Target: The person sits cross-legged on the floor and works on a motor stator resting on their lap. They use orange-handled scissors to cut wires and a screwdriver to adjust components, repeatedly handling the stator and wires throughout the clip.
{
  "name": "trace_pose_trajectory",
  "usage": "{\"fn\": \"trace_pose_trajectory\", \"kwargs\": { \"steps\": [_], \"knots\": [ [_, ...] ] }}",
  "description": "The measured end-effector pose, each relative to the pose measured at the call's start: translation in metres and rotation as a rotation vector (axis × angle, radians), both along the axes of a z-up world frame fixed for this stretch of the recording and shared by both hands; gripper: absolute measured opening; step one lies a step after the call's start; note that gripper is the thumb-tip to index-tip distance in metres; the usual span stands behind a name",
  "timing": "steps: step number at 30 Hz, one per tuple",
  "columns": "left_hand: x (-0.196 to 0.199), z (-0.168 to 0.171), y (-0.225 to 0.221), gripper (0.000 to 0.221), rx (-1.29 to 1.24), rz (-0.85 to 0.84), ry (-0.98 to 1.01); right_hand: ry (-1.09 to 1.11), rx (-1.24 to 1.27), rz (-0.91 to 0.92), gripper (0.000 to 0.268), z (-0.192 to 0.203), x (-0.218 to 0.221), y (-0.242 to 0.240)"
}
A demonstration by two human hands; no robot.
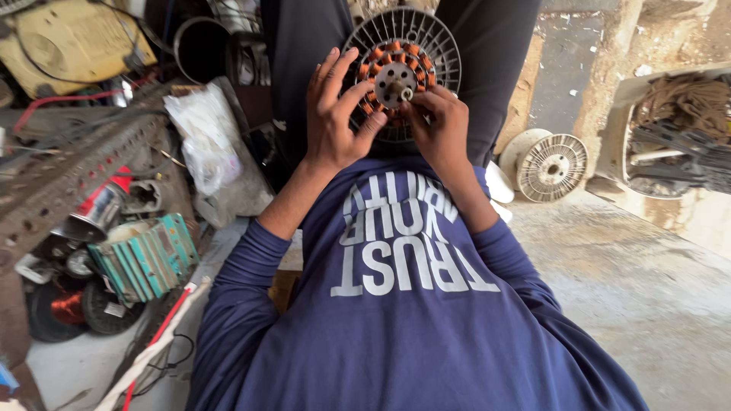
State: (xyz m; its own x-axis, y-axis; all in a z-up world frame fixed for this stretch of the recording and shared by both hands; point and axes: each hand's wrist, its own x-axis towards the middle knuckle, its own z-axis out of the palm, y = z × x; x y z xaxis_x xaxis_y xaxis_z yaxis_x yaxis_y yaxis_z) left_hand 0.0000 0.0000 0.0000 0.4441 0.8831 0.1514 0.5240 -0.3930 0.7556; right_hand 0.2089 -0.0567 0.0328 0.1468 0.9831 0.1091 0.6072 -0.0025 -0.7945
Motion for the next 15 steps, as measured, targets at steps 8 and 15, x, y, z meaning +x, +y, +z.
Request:
{"fn": "trace_pose_trajectory", "kwargs": {
  "steps": [8, 15],
  "knots": [
    [0.028, -0.007, -0.016, 0.026, 0.124, -0.001, 0.024, 0.124, 0.085, -0.061, 0.012, 0.039, 0.014, -0.006],
    [0.030, 0.008, -0.018, 0.012, 0.150, -0.069, -0.013, 0.026, 0.132, 0.051, 0.017, 0.021, -0.008, -0.004]
  ]
}}
